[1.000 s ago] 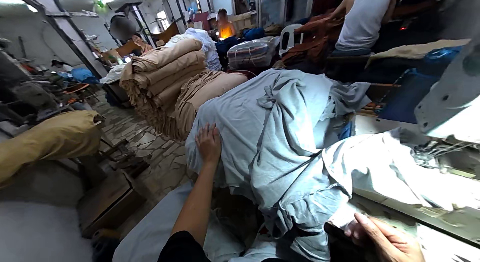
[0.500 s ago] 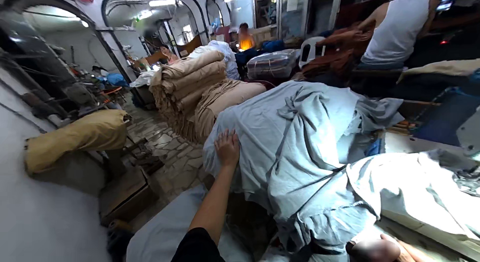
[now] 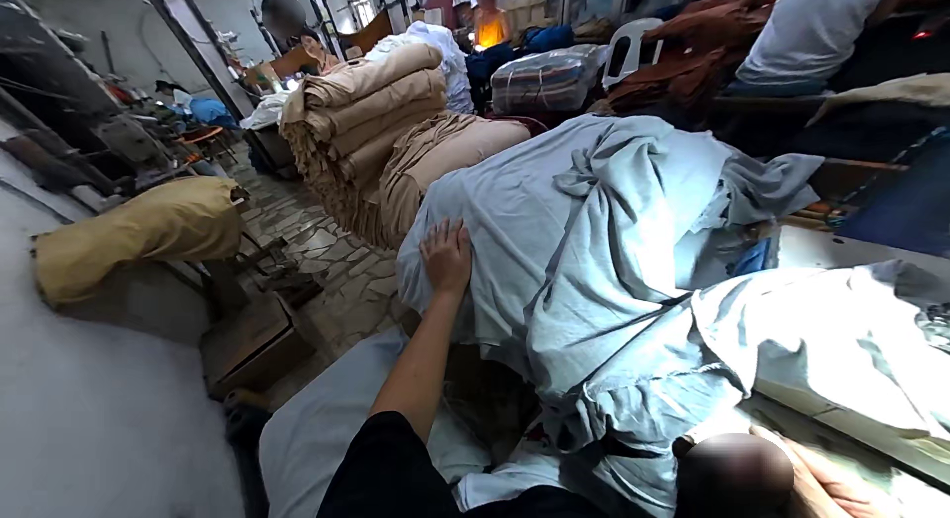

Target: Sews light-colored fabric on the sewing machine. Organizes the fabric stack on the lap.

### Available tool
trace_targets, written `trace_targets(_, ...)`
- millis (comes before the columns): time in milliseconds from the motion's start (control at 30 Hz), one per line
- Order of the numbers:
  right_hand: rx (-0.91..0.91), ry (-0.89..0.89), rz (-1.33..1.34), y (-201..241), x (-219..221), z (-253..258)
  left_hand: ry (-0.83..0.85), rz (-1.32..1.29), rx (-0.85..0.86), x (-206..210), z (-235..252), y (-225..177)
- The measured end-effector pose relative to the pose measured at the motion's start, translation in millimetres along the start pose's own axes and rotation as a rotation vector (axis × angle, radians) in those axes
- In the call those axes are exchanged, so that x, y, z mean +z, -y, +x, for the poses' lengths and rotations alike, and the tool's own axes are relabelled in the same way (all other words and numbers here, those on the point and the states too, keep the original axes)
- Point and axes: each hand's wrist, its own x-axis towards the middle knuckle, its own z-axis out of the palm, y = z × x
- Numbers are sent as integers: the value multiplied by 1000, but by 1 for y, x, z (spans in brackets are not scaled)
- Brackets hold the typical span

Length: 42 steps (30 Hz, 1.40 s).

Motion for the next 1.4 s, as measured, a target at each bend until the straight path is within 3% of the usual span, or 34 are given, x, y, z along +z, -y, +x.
trace_targets(1400, -66, -71, -36, -9, 3, -1, -30, 13, 27, 0, 3, 3)
